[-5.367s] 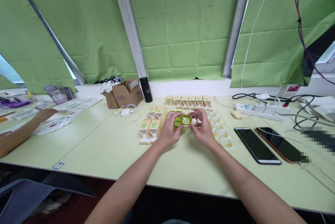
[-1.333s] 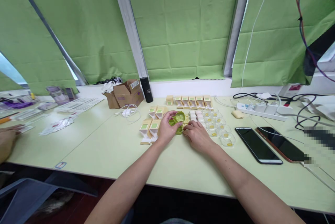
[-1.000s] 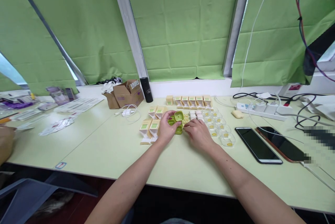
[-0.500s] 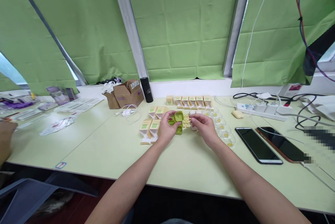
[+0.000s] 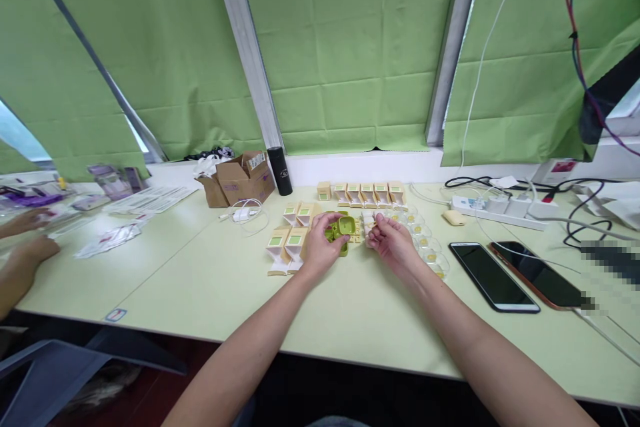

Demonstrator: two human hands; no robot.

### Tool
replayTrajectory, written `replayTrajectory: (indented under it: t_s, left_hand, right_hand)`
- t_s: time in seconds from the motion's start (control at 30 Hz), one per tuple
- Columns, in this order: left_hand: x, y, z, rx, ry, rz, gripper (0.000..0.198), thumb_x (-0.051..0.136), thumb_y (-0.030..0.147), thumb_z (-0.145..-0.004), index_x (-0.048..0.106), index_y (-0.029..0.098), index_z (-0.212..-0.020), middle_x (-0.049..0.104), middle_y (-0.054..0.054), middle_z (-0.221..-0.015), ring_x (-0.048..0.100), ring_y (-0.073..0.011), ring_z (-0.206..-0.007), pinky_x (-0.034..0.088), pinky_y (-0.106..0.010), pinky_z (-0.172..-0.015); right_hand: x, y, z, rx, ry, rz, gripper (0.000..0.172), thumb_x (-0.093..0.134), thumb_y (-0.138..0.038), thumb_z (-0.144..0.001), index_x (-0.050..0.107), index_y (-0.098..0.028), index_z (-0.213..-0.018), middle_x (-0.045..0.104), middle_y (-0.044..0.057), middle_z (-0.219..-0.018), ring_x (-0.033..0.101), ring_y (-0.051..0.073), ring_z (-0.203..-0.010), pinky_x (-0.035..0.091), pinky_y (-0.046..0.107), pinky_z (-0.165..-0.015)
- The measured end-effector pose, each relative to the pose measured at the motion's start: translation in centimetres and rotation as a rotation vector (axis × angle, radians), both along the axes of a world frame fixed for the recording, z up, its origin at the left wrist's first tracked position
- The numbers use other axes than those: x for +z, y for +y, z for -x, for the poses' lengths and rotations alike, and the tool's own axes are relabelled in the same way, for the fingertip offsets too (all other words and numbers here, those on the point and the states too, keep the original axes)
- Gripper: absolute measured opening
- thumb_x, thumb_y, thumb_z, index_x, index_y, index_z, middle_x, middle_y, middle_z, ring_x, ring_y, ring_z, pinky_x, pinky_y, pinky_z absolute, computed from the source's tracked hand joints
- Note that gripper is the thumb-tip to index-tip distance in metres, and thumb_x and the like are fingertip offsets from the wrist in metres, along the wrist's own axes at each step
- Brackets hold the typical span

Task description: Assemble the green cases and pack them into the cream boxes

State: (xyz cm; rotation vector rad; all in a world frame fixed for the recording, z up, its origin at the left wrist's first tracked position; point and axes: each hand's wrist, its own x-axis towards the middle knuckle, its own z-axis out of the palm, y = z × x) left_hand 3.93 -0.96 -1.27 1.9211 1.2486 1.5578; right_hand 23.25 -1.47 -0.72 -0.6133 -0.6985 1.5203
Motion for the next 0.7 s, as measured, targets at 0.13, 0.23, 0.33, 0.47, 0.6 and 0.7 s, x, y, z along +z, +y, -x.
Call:
replayTrajectory:
  t_s: [0.13,0.23,0.33,0.47,0.6,0.7]
  left_hand:
    - [0.02,-0.1,-0.11,-0.012,0.007,-0.003,0.049,0.081,0.004,-0.075,0.074,0.026,-0.119,0.067,-0.007,-0.124,0.066,-0.0238,-0.114,0.055,-0.039,-0.101]
    - [0.01,-0.11,-0.11,-0.02,0.01,0.001,0.05,0.081,0.003,-0.074,0.074,0.026,-0.118,0.067,-0.007,-0.123,0.066,-0.0235,-0.114,0.055,-0.039,-0.101]
    - [-0.04,-0.07,-0.09,-0.025,0.004,0.0,0.05,0.082,0.004,-0.074,0.074,0.026,-0.118,0.067,-0.007,-0.123,0.066,-0.0233,-0.113,0.055,-0.039,-0.101]
    - [-0.05,-0.07,-0.11,-0.032,0.0,0.011,0.05,0.082,0.005,-0.074,0.074,0.026,-0.119,0.067,-0.007,-0.123,0.067,-0.0239,-0.115,0.055,-0.04,-0.101]
    - [0.0,-0.13,-0.13,-0.032,-0.004,0.011,0.05,0.082,0.005,-0.074,0.073,0.026,-0.119,0.067,-0.008,-0.123,0.067,-0.0243,-0.115,0.055,-0.04,-0.101]
    - [0.01,-0.13,-0.12,-0.026,-0.003,0.016,0.05,0.082,0.005,-0.074,0.073,0.026,-0.119,0.067,-0.008,-0.123,0.067,-0.0247,-0.116,0.055,-0.04,-0.101]
  right_hand:
    - [-0.29,0.3,-0.04,-0.008,0.022,0.05,0.054,0.102,-0.054,-0.061,0.061,-0.02,-0.068,0.056,-0.006,-0.055,0.051,0.009,-0.052,0.046,0.021,-0.046]
    - [-0.5,0.46,-0.07,-0.007,0.014,0.06,0.055,0.102,-0.055,-0.061,0.06,-0.02,-0.068,0.055,-0.006,-0.054,0.051,0.009,-0.051,0.045,0.021,-0.045]
    - [-0.61,0.5,-0.12,-0.018,0.009,0.048,0.054,0.101,-0.055,-0.063,0.06,-0.02,-0.069,0.055,-0.006,-0.054,0.051,0.009,-0.05,0.044,0.021,-0.043]
    - [-0.39,0.29,-0.24,0.0,0.001,0.018,0.049,0.1,-0.052,-0.066,0.063,-0.021,-0.074,0.057,-0.006,-0.056,0.054,0.01,-0.052,0.048,0.021,-0.044]
    - [0.06,-0.12,-0.25,0.017,-0.049,-0.016,0.05,0.104,-0.048,-0.059,0.072,-0.021,-0.087,0.068,-0.003,-0.067,0.066,0.012,-0.063,0.058,0.021,-0.053]
    - [0.25,-0.4,-0.09,0.002,-0.115,-0.078,0.056,0.103,-0.05,-0.057,0.072,-0.021,-0.094,0.072,-0.001,-0.073,0.071,0.015,-0.067,0.061,0.024,-0.057]
